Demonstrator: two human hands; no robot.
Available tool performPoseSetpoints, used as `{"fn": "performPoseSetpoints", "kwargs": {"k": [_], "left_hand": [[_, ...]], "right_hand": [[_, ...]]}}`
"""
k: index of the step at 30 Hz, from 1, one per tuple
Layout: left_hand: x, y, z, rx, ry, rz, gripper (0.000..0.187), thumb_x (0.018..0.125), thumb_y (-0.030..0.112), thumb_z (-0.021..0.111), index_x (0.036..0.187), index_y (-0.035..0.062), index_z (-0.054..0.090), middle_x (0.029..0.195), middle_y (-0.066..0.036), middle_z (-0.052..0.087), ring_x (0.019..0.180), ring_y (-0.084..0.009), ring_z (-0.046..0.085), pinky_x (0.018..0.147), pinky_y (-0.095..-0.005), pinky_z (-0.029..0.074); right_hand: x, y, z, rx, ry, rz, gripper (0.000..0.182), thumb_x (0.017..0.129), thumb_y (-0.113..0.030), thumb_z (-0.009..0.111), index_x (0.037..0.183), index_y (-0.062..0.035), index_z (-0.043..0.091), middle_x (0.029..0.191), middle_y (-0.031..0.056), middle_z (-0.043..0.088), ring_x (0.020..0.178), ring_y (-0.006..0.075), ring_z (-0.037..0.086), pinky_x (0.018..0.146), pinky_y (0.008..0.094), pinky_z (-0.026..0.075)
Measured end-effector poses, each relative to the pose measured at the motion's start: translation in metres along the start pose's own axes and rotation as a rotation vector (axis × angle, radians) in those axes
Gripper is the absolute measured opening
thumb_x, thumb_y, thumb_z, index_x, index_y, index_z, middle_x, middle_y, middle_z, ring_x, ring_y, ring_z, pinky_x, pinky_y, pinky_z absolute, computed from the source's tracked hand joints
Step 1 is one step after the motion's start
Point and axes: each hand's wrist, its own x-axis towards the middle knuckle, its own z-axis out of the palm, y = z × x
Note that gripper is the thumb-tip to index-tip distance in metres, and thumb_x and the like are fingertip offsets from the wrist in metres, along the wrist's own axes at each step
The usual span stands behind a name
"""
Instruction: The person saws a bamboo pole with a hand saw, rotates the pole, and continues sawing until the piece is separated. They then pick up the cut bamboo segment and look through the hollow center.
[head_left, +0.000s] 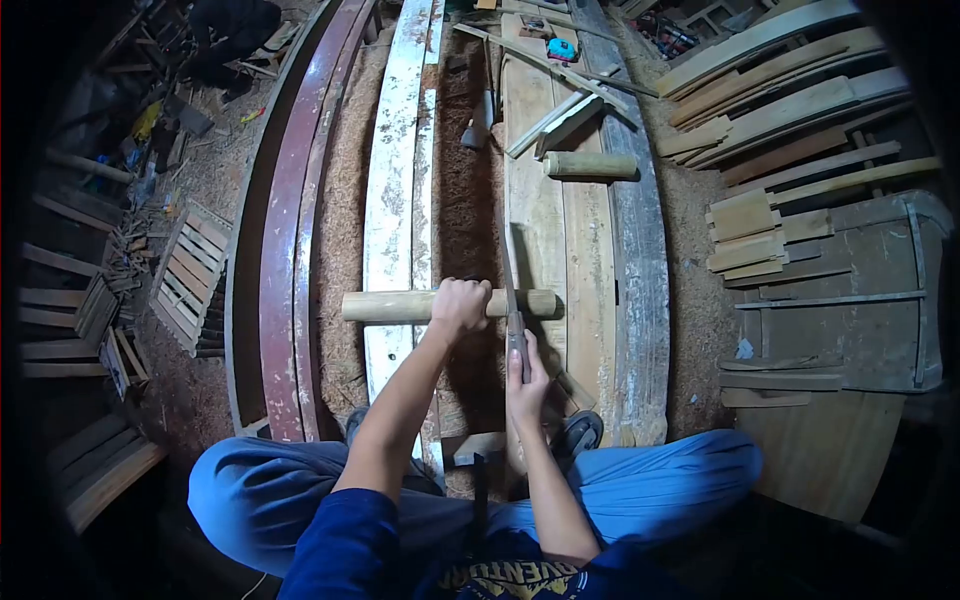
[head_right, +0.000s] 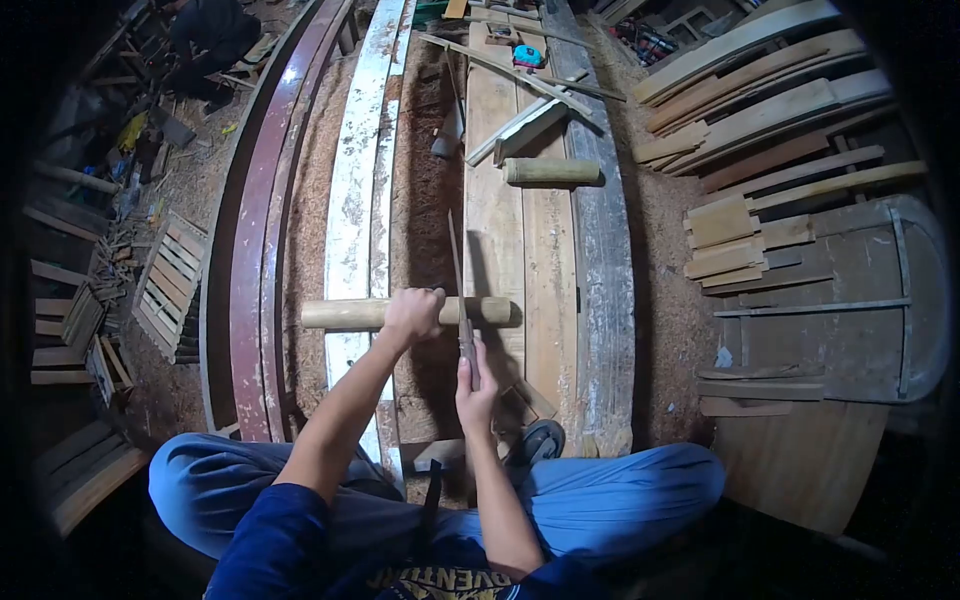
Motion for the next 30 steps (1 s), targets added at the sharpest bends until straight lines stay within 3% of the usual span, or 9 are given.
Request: {"fn": "performPoseSetpoints", "kwargs": {"k": [3, 5, 8, 11, 12, 17, 23, 25, 30], "left_hand": [[0.001, 0.001, -0.006, 0.04, -0.057, -0.049, 0.043, 0.071, 0.039, 0.086, 0.099, 0.0118, 0.068, 0.084, -0.014, 0.075, 0.082, -0.0329, 0.075, 0.068, -0.0456, 0.058], [0.004, 0.0, -0.006, 0.032, -0.05, -0.055, 0.043, 0.071, 0.039, 0.086, 0.099, 0.0118, 0.068, 0.084, -0.014, 0.075, 0.082, -0.0329, 0.075, 0.069, -0.0456, 0.058], [-0.001, 0.004, -0.001, 0.032, -0.009, -0.056, 0.043, 0.071, 0.039, 0.086, 0.099, 0.0114, 0.067, 0.084, -0.014, 0.075, 0.082, -0.033, 0.075, 0.07, -0.046, 0.057], [-0.006, 0.007, 0.001, -0.003, -0.006, -0.065, 0.039, 0.072, 0.034, 0.084, 0.098, 0.0106, 0.066, 0.084, -0.014, 0.075, 0.081, -0.0335, 0.074, 0.07, -0.0468, 0.056], [-0.007, 0.006, 0.002, 0.008, -0.003, -0.065, 0.039, 0.072, 0.034, 0.084, 0.098, 0.0106, 0.066, 0.084, -0.014, 0.075, 0.081, -0.0335, 0.074, 0.07, -0.0468, 0.056], [-0.001, 0.0, 0.004, -0.009, 0.043, -0.021, 0.031, 0.074, 0.029, 0.079, 0.095, 0.0099, 0.066, 0.082, -0.014, 0.074, 0.079, -0.0326, 0.075, 0.068, -0.0457, 0.057], [-0.002, 0.003, -0.001, 0.025, 0.02, -0.019, 0.034, 0.073, 0.032, 0.081, 0.095, 0.0101, 0.066, 0.081, -0.014, 0.074, 0.077, -0.0325, 0.074, 0.066, -0.0453, 0.057], [0.0, 0.004, 0.0, 0.018, 0.029, -0.066, 0.039, 0.066, 0.03, 0.087, 0.092, 0.0103, 0.066, 0.083, -0.01, 0.075, 0.077, -0.0285, 0.074, 0.075, -0.041, 0.055], [0.004, 0.0, -0.002, 0.04, 0.011, -0.041, 0.041, 0.07, 0.034, 0.086, 0.095, 0.0098, 0.065, 0.083, -0.011, 0.075, 0.079, -0.0296, 0.074, 0.074, -0.0422, 0.056]], "right_hand": [[-0.012, -0.038, -0.013, -0.109, -0.059, -0.031, 0.046, 0.108, -0.016, 0.055, 0.147, 0.006, 0.05, 0.143, 0.0229, 0.061, 0.131, 0.0274, 0.06, 0.109, 0.0361, 0.046], [-0.038, -0.057, -0.032, -0.158, -0.062, 0.089, 0.046, 0.108, -0.016, 0.054, 0.148, 0.006, 0.049, 0.143, 0.0245, 0.06, 0.131, 0.0298, 0.061, 0.109, 0.0369, 0.046], [-0.055, -0.071, -0.044, -0.036, -0.037, 0.132, 0.047, 0.108, -0.019, 0.054, 0.147, 0.0068, 0.049, 0.144, 0.0252, 0.059, 0.133, 0.0324, 0.06, 0.111, 0.0367, 0.044], [0.003, -0.075, -0.015, -0.098, -0.095, 0.048, 0.046, 0.108, -0.02, 0.054, 0.144, 0.008, 0.053, 0.144, 0.0239, 0.06, 0.131, 0.0332, 0.061, 0.111, 0.0371, 0.044], [0.017, -0.075, -0.007, -0.143, -0.092, 0.121, 0.045, 0.107, -0.021, 0.055, 0.141, 0.0089, 0.055, 0.144, 0.0228, 0.06, 0.129, 0.0344, 0.062, 0.111, 0.0375, 0.044], [-0.023, -0.079, -0.035, -0.013, -0.018, 0.134, 0.044, 0.107, -0.015, 0.056, 0.143, 0.0097, 0.054, 0.137, 0.0209, 0.065, 0.127, 0.0215, 0.061, 0.11, 0.0346, 0.044], [0.005, -0.07, -0.024, -0.091, -0.075, 0.101, 0.045, 0.108, -0.017, 0.056, 0.144, 0.0093, 0.053, 0.14, 0.0231, 0.063, 0.129, 0.0246, 0.061, 0.11, 0.0348, 0.044], [-0.006, -0.086, -0.023, -0.11, -0.083, 0.083, 0.046, 0.108, -0.019, 0.054, 0.144, 0.01, 0.052, 0.142, 0.0232, 0.062, 0.132, 0.026, 0.059, 0.112, 0.0353, 0.042], [-0.028, -0.08, -0.03, -0.074, -0.033, 0.155, 0.046, 0.109, -0.018, 0.053, 0.145, 0.0103, 0.051, 0.142, 0.0223, 0.062, 0.13, 0.023, 0.06, 0.11, 0.0317, 0.044]]}}
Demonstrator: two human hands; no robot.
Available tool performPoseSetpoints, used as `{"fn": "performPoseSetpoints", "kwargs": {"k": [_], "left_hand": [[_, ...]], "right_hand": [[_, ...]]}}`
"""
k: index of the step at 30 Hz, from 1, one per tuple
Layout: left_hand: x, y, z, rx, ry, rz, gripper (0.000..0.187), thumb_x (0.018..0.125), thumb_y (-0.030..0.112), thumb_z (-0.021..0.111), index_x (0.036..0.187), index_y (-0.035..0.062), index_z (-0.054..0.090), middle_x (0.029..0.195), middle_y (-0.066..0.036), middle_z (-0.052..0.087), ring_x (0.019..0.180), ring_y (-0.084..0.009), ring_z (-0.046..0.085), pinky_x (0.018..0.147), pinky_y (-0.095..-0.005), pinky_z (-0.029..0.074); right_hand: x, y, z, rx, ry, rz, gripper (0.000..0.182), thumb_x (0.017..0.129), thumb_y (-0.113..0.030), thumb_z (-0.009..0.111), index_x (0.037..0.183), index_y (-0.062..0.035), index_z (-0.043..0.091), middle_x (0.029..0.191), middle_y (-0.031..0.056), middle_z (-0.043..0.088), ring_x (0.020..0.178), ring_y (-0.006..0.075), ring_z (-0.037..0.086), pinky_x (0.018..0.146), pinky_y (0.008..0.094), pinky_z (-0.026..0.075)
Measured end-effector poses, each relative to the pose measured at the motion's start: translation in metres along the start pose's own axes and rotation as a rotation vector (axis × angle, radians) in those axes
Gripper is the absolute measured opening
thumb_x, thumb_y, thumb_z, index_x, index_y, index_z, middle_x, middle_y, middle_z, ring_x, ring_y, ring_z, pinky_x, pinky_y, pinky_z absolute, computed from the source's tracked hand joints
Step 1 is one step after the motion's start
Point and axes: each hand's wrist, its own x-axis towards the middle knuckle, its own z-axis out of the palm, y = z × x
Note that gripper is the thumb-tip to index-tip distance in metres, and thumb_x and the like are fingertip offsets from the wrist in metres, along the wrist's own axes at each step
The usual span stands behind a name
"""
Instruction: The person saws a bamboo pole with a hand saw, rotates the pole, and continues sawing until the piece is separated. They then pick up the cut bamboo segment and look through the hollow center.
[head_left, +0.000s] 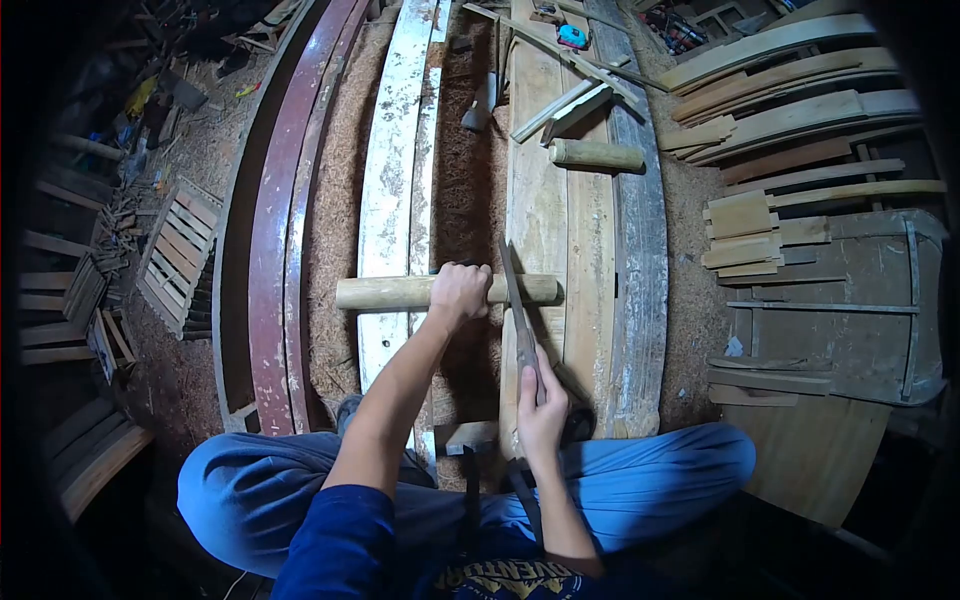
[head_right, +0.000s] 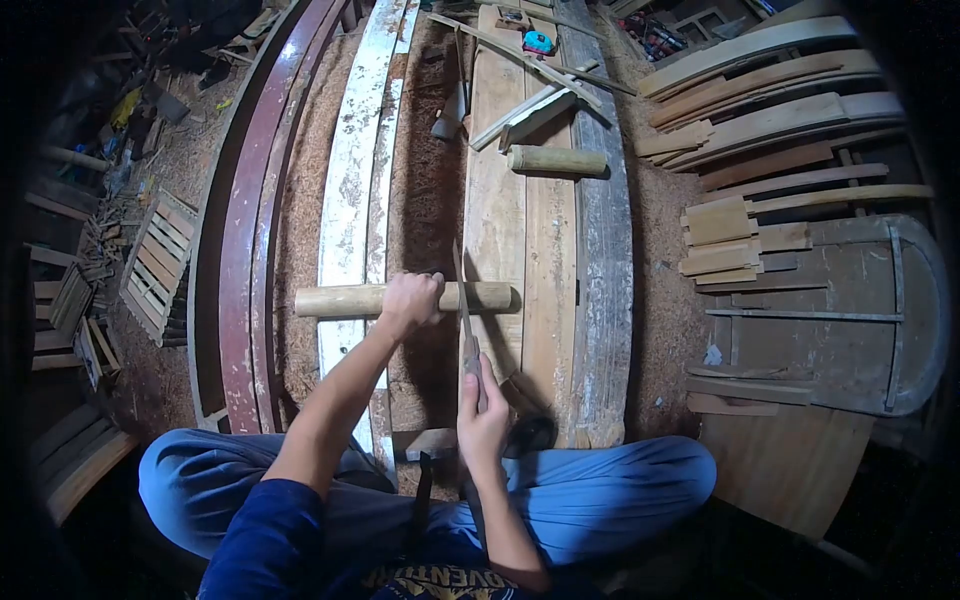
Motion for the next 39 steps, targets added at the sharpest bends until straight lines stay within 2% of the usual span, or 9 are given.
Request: {"fn": "performPoseSetpoints", "kwargs": {"k": [10, 14, 16, 17, 20, 22, 26, 30, 39], "left_hand": [[-0.005, 0.008, 0.003, -0.016, -0.007, -0.013, 0.039, 0.073, 0.03, 0.083, 0.101, 0.0109, 0.062, 0.092, -0.012, 0.075, 0.086, -0.0311, 0.074, 0.081, -0.044, 0.055], [-0.011, 0.002, 0.009, -0.042, 0.083, -0.033, 0.034, 0.073, 0.021, 0.079, 0.1, 0.0104, 0.06, 0.092, -0.01, 0.073, 0.086, -0.0288, 0.072, 0.085, -0.0406, 0.052], [-0.015, 0.006, 0.029, 0.122, 0.315, 0.078, 0.042, 0.073, 0.031, 0.081, 0.103, 0.0095, 0.062, 0.098, -0.014, 0.074, 0.089, -0.0312, 0.072, 0.082, -0.0434, 0.055], [-0.014, 0.006, 0.03, 0.1, 0.217, 0.126, 0.021, 0.082, 0.021, 0.068, 0.098, 0.0105, 0.062, 0.09, -0.01, 0.073, 0.085, -0.0292, 0.073, 0.086, -0.0415, 0.053], [0.014, -0.001, -0.004, -0.059, -0.121, 0.007, 0.032, 0.074, 0.022, 0.077, 0.1, 0.0095, 0.063, 0.091, -0.013, 0.074, 0.086, -0.0321, 0.074, 0.082, -0.0462, 0.056], [0.0, 0.008, 0.009, 0.0, 0.188, 0.038, 0.022, 0.075, 0.017, 0.074, 0.094, 0.0116, 0.065, 0.087, -0.011, 0.075, 0.081, -0.0289, 0.074, 0.078, -0.0423, 0.054], [0.002, 0.007, 0.0, 0.025, 0.03, 0.002, 0.037, 0.071, 0.029, 0.083, 0.098, 0.0111, 0.065, 0.089, -0.01, 0.076, 0.083, -0.0266, 0.075, 0.078, -0.0412, 0.055], [0.001, 0.008, -0.008, -0.009, -0.007, -0.003, 0.044, 0.07, 0.036, 0.086, 0.099, 0.01, 0.066, 0.086, -0.012, 0.076, 0.083, -0.0302, 0.076, 0.074, -0.0424, 0.058], [-0.002, 0.007, 0.013, -0.003, 0.123, 0.024, 0.031, 0.073, 0.026, 0.078, 0.095, 0.0104, 0.061, 0.089, -0.012, 0.074, 0.083, -0.0302, 0.073, 0.082, -0.0413, 0.054]], "right_hand": [[-0.001, -0.02, -0.018, -0.025, -0.01, -0.02, 0.044, 0.106, -0.018, 0.058, 0.139, 0.0107, 0.056, 0.133, 0.0276, 0.066, 0.124, 0.0309, 0.065, 0.107, 0.0376, 0.047], [0.057, 0.002, 0.021, -0.052, -0.026, -0.018, 0.045, 0.106, -0.02, 0.056, 0.141, 0.0096, 0.055, 0.138, 0.0261, 0.063, 0.129, 0.0304, 0.063, 0.108, 0.0353, 0.046], [0.039, 0.005, 0.006, -0.031, -0.044, -0.065, 0.045, 0.107, -0.021, 0.055, 0.141, 0.0089, 0.055, 0.136, 0.0272, 0.065, 0.128, 0.0344, 0.063, 0.107, 0.0369, 0.047], [0.03, 0.016, 0.002, -0.165, -0.013, -0.177, 0.044, 0.108, -0.021, 0.053, 0.141, 0.0083, 0.055, 0.134, 0.0256, 0.066, 0.125, 0.0318, 0.066, 0.104, 0.0365, 0.049], [-0.024, 0.0, -0.017, -0.028, -0.009, -0.059, 0.043, 0.106, -0.017, 0.057, 0.141, 0.0079, 0.057, 0.135, 0.0256, 0.066, 0.124, 0.0284, 0.066, 0.104, 0.0379, 0.05], [-0.007, 0.008, -0.015, -0.088, 0.023, -0.072, 0.04, 0.106, -0.014, 0.056, 0.14, 0.007, 0.058, 0.137, 0.0245, 0.065, 0.129, 0.0262, 0.063, 0.108, 0.0371, 0.046], [0.052, 0.012, 0.007, -0.004, 0.069, -0.124, 0.045, 0.108, -0.018, 0.057, 0.14, 0.0121, 0.054, 0.137, 0.0247, 0.065, 0.123, 0.0239, 0.064, 0.107, 0.0339, 0.046], [0.017, 0.004, -0.013, 0.034, 0.019, -0.022, 0.044, 0.108, -0.017, 0.056, 0.141, 0.0121, 0.054, 0.135, 0.0232, 0.066, 0.124, 0.0233, 0.063, 0.107, 0.0334, 0.046], [0.039, -0.009, 0.003, -0.068, -0.01, -0.028, 0.045, 0.107, -0.02, 0.057, 0.139, 0.01, 0.057, 0.135, 0.0256, 0.066, 0.126, 0.025, 0.063, 0.109, 0.0342, 0.045]]}}
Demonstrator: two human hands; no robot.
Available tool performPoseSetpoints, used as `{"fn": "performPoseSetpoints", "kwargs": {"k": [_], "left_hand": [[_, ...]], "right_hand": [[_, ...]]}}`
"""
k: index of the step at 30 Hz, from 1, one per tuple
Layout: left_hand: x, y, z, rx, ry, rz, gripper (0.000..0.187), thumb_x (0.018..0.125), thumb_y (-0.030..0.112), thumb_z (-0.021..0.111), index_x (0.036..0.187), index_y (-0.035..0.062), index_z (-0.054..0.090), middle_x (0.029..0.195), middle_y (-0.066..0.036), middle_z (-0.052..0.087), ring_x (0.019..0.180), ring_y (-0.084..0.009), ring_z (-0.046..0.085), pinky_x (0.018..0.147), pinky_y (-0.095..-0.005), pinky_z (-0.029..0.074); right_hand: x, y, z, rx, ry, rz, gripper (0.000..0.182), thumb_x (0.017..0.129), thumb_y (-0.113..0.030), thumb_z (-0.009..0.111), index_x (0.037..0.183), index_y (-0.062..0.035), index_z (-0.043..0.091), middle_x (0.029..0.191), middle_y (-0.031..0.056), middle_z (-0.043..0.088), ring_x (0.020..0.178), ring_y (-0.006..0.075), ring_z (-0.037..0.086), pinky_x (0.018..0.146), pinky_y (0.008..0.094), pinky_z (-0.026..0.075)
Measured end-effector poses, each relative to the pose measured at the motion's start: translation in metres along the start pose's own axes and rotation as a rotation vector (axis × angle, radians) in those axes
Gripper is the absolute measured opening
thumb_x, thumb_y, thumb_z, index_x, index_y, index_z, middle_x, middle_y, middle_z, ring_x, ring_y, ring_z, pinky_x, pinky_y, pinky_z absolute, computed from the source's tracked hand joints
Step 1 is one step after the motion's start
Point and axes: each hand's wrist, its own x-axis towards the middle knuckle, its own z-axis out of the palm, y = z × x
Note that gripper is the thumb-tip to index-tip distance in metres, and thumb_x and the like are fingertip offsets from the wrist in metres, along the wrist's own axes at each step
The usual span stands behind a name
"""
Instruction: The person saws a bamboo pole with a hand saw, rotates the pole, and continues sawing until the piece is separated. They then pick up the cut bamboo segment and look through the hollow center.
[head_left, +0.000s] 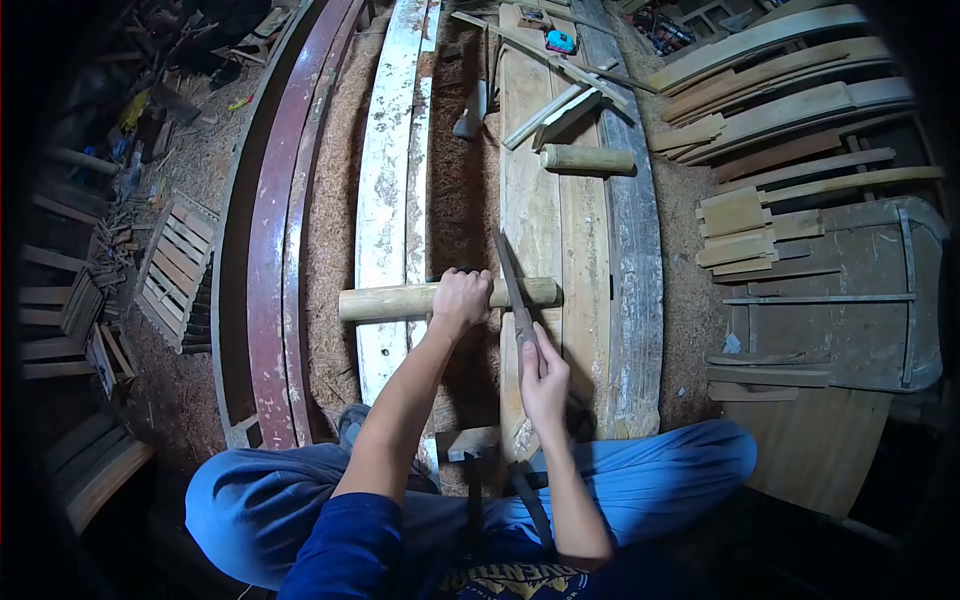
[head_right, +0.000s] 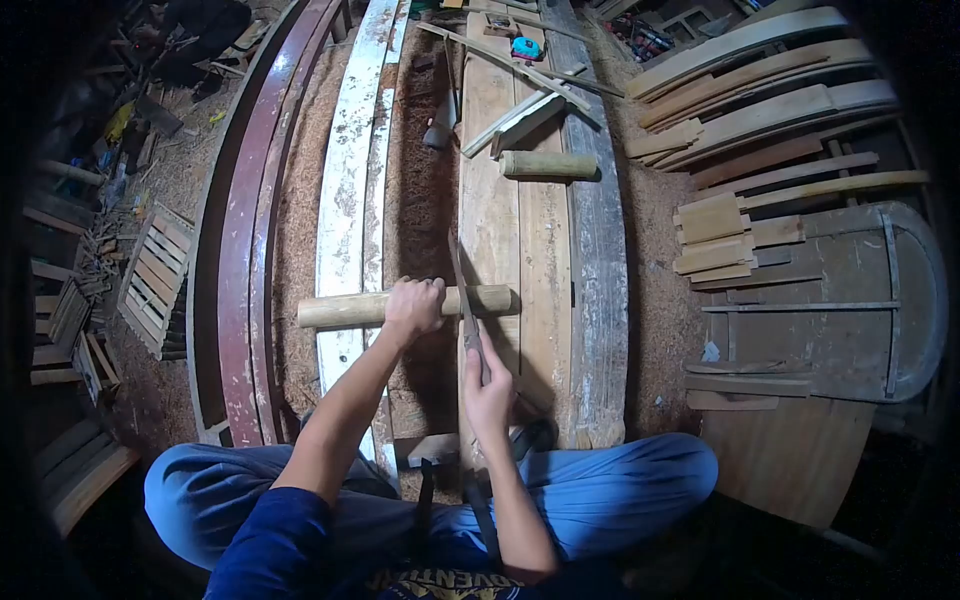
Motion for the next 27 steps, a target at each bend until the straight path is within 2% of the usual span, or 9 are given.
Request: {"fn": "performPoseSetpoints", "kwargs": {"k": [4, 5, 8, 13, 18, 19, 20, 23, 27], "left_hand": [[-0.009, 0.009, 0.021, 0.064, 0.082, 0.077, 0.03, 0.079, 0.024, 0.074, 0.102, 0.0093, 0.063, 0.091, -0.01, 0.073, 0.087, -0.0267, 0.072, 0.087, -0.0405, 0.052], [-0.01, 0.008, 0.026, 0.052, 0.159, 0.107, 0.032, 0.072, 0.022, 0.078, 0.098, 0.0101, 0.061, 0.09, -0.011, 0.073, 0.087, -0.0288, 0.072, 0.088, -0.0405, 0.052], [-0.001, 0.009, 0.007, 0.013, -0.03, 0.084, 0.033, 0.071, 0.022, 0.078, 0.097, 0.0104, 0.061, 0.09, -0.01, 0.073, 0.089, -0.0286, 0.072, 0.087, -0.0404, 0.052], [0.001, 0.006, 0.013, 0.004, 0.101, 0.028, 0.035, 0.07, 0.023, 0.08, 0.095, 0.011, 0.06, 0.09, -0.011, 0.073, 0.087, -0.029, 0.072, 0.085, -0.0408, 0.051], [-0.004, 0.014, 0.004, 0.043, -0.016, 0.044, 0.023, 0.082, 0.016, 0.067, 0.103, 0.0093, 0.062, 0.091, -0.009, 0.073, 0.089, -0.026, 0.072, 0.091, -0.0422, 0.05], [-0.004, 0.012, 0.009, 0.043, 0.007, 0.073, 0.025, 0.079, 0.019, 0.07, 0.101, 0.0097, 0.064, 0.092, -0.011, 0.074, 0.089, -0.0279, 0.073, 0.09, -0.043, 0.051], [-0.003, 0.01, 0.013, 0.041, 0.032, 0.097, 0.028, 0.076, 0.022, 0.074, 0.1, 0.01, 0.065, 0.093, -0.013, 0.075, 0.089, -0.0298, 0.074, 0.089, -0.0438, 0.053], [0.009, 0.01, -0.019, -0.008, -0.202, 0.044, 0.038, 0.071, 0.031, 0.081, 0.103, 0.0116, 0.071, 0.092, -0.012, 0.076, 0.089, -0.0294, 0.075, 0.084, -0.0432, 0.057], [0.017, 0.006, -0.009, -0.008, -0.168, 0.031, 0.043, 0.064, 0.037, 0.087, 0.099, 0.0156, 0.075, 0.086, -0.011, 0.076, 0.083, -0.0309, 0.075, 0.074, -0.0423, 0.058]], "right_hand": [[-0.018, 0.008, -0.009, -0.058, 0.005, -0.031, 0.044, 0.106, -0.018, 0.058, 0.139, 0.0106, 0.057, 0.134, 0.0253, 0.066, 0.125, 0.0255, 0.063, 0.108, 0.036, 0.046], [-0.018, 0.006, -0.005, -0.052, -0.003, -0.023, 0.044, 0.106, -0.018, 0.058, 0.139, 0.0106, 0.057, 0.134, 0.0253, 0.066, 0.125, 0.0255, 0.063, 0.108, 0.036, 0.046], [-0.004, 0.004, 0.007, 0.076, 0.07, -0.009, 0.044, 0.107, -0.019, 0.058, 0.138, 0.0116, 0.057, 0.132, 0.0251, 0.067, 0.124, 0.0252, 0.064, 0.107, 0.0351, 0.047], [-0.004, 0.02, 0.004, 0.079, 0.05, 0.031, 0.048, 0.107, -0.022, 0.058, 0.142, 0.0112, 0.053, 0.137, 0.0235, 0.065, 0.126, 0.0236, 0.062, 0.109, 0.0349, 0.046], [-0.016, 0.041, -0.003, 0.058, -0.004, -0.053, 0.052, 0.109, -0.023, 0.056, 0.147, 0.0102, 0.048, 0.141, 0.0228, 0.062, 0.128, 0.0227, 0.06, 0.11, 0.0346, 0.044], [-0.018, 0.041, -0.001, 0.128, -0.007, -0.039, 0.052, 0.109, -0.023, 0.055, 0.148, 0.0102, 0.047, 0.141, 0.0226, 0.062, 0.127, 0.0227, 0.061, 0.11, 0.0343, 0.044], [-0.021, 0.041, -0.001, 0.097, -0.034, 0.01, 0.048, 0.109, -0.02, 0.051, 0.148, 0.007, 0.049, 0.149, 0.0237, 0.056, 0.141, 0.0299, 0.052, 0.117, 0.0362, 0.038], [-0.018, 0.05, 0.014, 0.116, 0.039, -0.052, 0.047, 0.109, -0.019, 0.05, 0.148, 0.0071, 0.049, 0.148, 0.024, 0.056, 0.14, 0.0311, 0.053, 0.116, 0.0366, 0.038], [-0.016, 0.06, 0.026, -0.008, 0.128, -0.164, 0.045, 0.109, -0.023, 0.052, 0.146, 0.0025, 0.053, 0.141, 0.0238, 0.062, 0.133, 0.0338, 0.059, 0.11, 0.0384, 0.045]]}}
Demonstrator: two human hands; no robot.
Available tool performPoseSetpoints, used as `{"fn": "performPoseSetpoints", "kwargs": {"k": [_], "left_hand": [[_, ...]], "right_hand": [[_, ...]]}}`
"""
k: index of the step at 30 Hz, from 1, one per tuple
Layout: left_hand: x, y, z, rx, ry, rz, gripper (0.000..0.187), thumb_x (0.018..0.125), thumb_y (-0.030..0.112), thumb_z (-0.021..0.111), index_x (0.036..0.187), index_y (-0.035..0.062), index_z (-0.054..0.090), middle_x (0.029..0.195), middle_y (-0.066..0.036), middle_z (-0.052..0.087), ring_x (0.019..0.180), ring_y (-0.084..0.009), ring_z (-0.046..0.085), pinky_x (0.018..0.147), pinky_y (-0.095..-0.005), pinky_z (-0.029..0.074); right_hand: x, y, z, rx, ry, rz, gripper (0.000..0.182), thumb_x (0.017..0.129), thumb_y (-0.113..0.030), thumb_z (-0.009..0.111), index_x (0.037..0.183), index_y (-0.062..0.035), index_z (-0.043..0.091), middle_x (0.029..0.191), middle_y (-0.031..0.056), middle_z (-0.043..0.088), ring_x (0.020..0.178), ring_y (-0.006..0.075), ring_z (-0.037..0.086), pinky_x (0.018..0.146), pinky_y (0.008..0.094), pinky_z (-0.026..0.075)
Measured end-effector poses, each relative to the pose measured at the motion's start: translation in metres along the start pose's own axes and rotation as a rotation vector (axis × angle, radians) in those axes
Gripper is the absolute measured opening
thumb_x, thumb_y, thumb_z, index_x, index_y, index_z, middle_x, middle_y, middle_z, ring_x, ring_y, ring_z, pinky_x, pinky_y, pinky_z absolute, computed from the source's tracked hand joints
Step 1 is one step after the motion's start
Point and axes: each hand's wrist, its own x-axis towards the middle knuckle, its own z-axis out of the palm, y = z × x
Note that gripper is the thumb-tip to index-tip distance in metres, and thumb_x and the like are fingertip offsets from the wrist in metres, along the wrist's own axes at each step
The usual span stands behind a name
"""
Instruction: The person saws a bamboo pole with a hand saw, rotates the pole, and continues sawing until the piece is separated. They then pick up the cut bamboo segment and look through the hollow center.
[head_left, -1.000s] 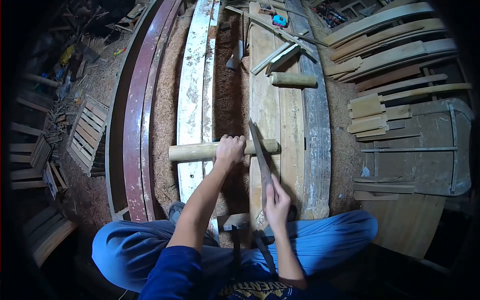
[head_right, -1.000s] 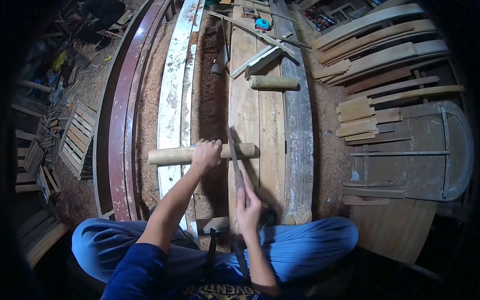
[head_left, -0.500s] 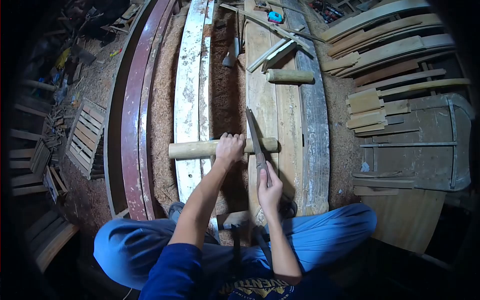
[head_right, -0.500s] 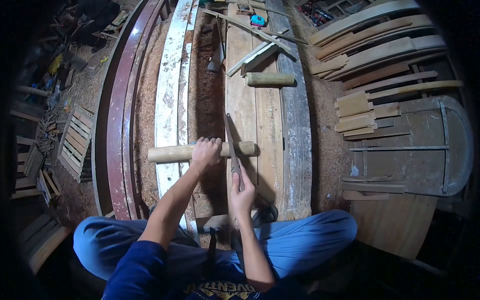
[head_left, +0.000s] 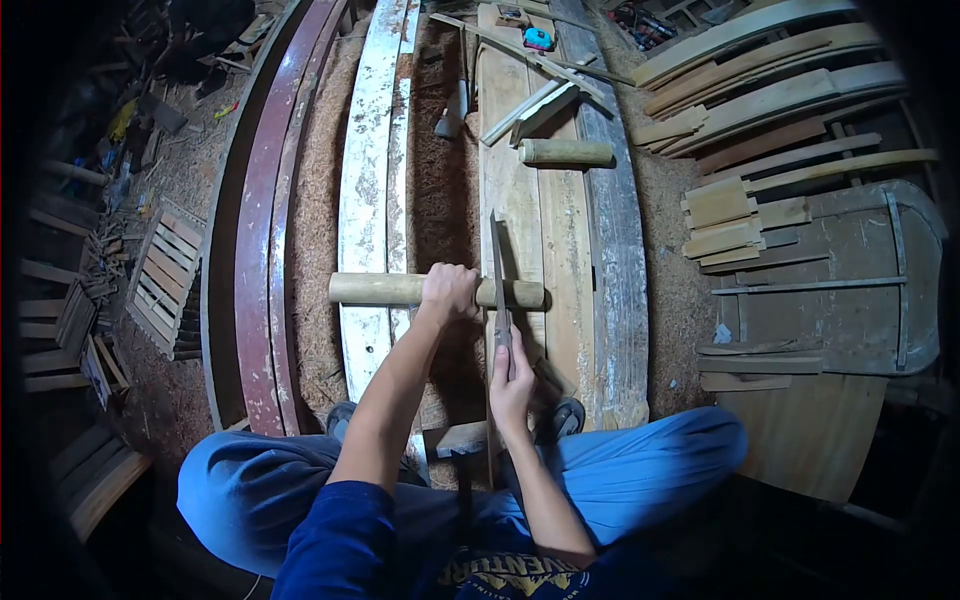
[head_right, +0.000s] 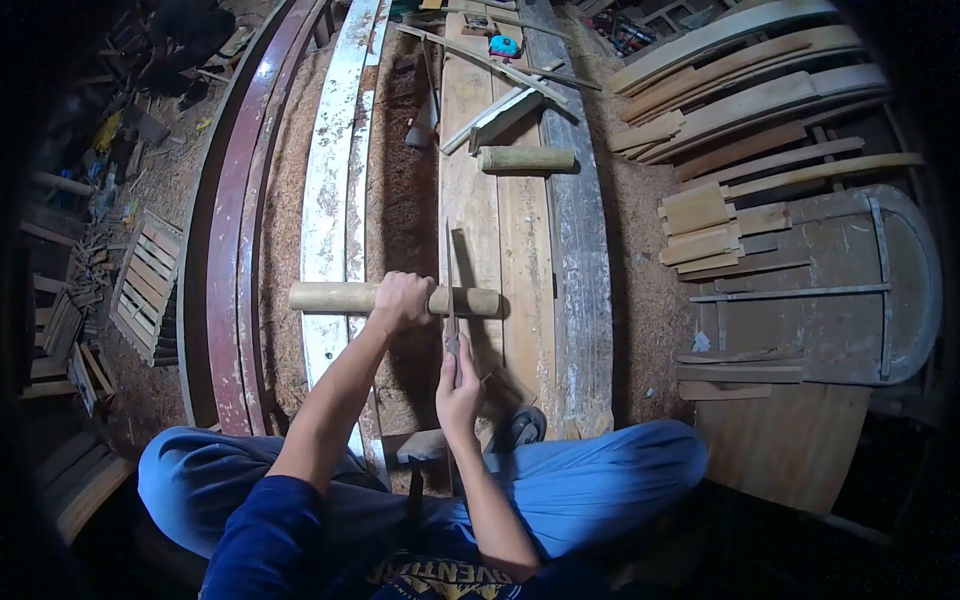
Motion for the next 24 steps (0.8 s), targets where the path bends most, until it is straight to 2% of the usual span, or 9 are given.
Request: {"fn": "performPoseSetpoints", "kwargs": {"k": [2, 4, 6, 9, 12, 16, 20, 23, 24], "left_hand": [[-0.004, -0.001, 0.003, -0.005, 0.026, 0.017, 0.042, 0.064, 0.036, 0.086, 0.099, 0.0157, 0.075, 0.086, -0.012, 0.076, 0.082, -0.0314, 0.075, 0.073, -0.043, 0.058], [0.004, -0.005, -0.006, 0.0, -0.086, 0.018, 0.044, 0.063, 0.034, 0.086, 0.101, 0.0151, 0.074, 0.086, -0.012, 0.076, 0.082, -0.0314, 0.075, 0.073, -0.0427, 0.059], [0.006, -0.002, 0.009, -0.015, -0.076, 0.032, 0.045, 0.063, 0.033, 0.086, 0.103, 0.0149, 0.073, 0.084, -0.013, 0.075, 0.081, -0.0314, 0.075, 0.072, -0.0428, 0.059], [0.008, -0.003, 0.015, -0.071, 0.144, -0.081, 0.04, 0.066, 0.031, 0.083, 0.099, 0.0116, 0.071, 0.082, -0.014, 0.075, 0.08, -0.0313, 0.075, 0.072, -0.0431, 0.059], [0.008, 0.001, -0.005, -0.036, 0.119, -0.098, 0.039, 0.069, 0.032, 0.087, 0.098, 0.0114, 0.07, 0.086, -0.011, 0.076, 0.083, -0.0271, 0.075, 0.075, -0.0412, 0.055], [0.014, -0.003, 0.0, -0.008, 0.053, -0.089, 0.041, 0.066, 0.035, 0.089, 0.096, 0.012, 0.071, 0.086, -0.011, 0.076, 0.083, -0.0281, 0.075, 0.076, -0.0412, 0.056], [0.013, -0.003, -0.004, -0.073, 0.087, -0.105, 0.037, 0.067, 0.033, 0.087, 0.094, 0.0124, 0.072, 0.086, -0.012, 0.076, 0.085, -0.0298, 0.075, 0.077, -0.0418, 0.058], [0.012, 0.004, -0.006, -0.042, 0.057, -0.111, 0.034, 0.067, 0.031, 0.085, 0.093, 0.0123, 0.073, 0.086, -0.013, 0.076, 0.084, -0.0306, 0.075, 0.076, -0.0424, 0.058], [0.008, 0.006, -0.007, -0.046, 0.058, -0.093, 0.032, 0.068, 0.029, 0.084, 0.093, 0.0123, 0.073, 0.086, -0.013, 0.076, 0.083, -0.0311, 0.075, 0.075, -0.0426, 0.058]], "right_hand": [[-0.001, -0.017, -0.015, -0.022, -0.046, 0.048, 0.044, 0.109, -0.019, 0.052, 0.146, 0.0044, 0.052, 0.141, 0.0236, 0.062, 0.133, 0.0308, 0.06, 0.109, 0.0372, 0.045], [-0.015, -0.034, -0.035, 0.195, -0.089, 0.256, 0.044, 0.108, -0.014, 0.053, 0.146, 0.0094, 0.051, 0.142, 0.0242, 0.062, 0.132, 0.0245, 0.058, 0.111, 0.0344, 0.045], [-0.031, -0.022, -0.039, 0.073, -0.042, 0.135, 0.045, 0.109, -0.018, 0.053, 0.147, 0.0063, 0.051, 0.137, 0.0184, 0.066, 0.123, 0.0197, 0.062, 0.106, 0.0325, 0.046], [-0.008, -0.036, -0.026, 0.015, -0.02, 0.109, 0.045, 0.109, -0.018, 0.054, 0.147, 0.0062, 0.051, 0.136, 0.0179, 0.066, 0.122, 0.0184, 0.062, 0.106, 0.0322, 0.045], [0.011, -0.047, -0.044, -0.005, -0.114, 0.198, 0.045, 0.108, -0.019, 0.056, 0.145, 0.0068, 0.054, 0.134, 0.0179, 0.068, 0.123, 0.0187, 0.062, 0.106, 0.0321, 0.046], [-0.013, -0.054, -0.065, 0.045, -0.094, 0.146, 0.043, 0.107, -0.018, 0.058, 0.141, 0.0076, 0.057, 0.13, 0.019, 0.07, 0.121, 0.0182, 0.063, 0.104, 0.032, 0.047], [0.019, -0.07, -0.084, 0.03, -0.169, 0.294, 0.044, 0.107, -0.018, 0.059, 0.14, 0.0109, 0.057, 0.128, 0.0187, 0.07, 0.115, 0.0172, 0.065, 0.101, 0.0303, 0.049], [0.002, -0.04, -0.087, -0.03, -0.191, 0.119, 0.047, 0.107, -0.019, 0.06, 0.142, 0.012, 0.054, 0.129, 0.0196, 0.069, 0.116, 0.0169, 0.064, 0.101, 0.0305, 0.049], [-0.004, -0.055, -0.085, -0.001, -0.203, 0.157, 0.048, 0.107, -0.02, 0.06, 0.142, 0.0127, 0.053, 0.13, 0.0205, 0.069, 0.117, 0.017, 0.064, 0.102, 0.0304, 0.048]]}}
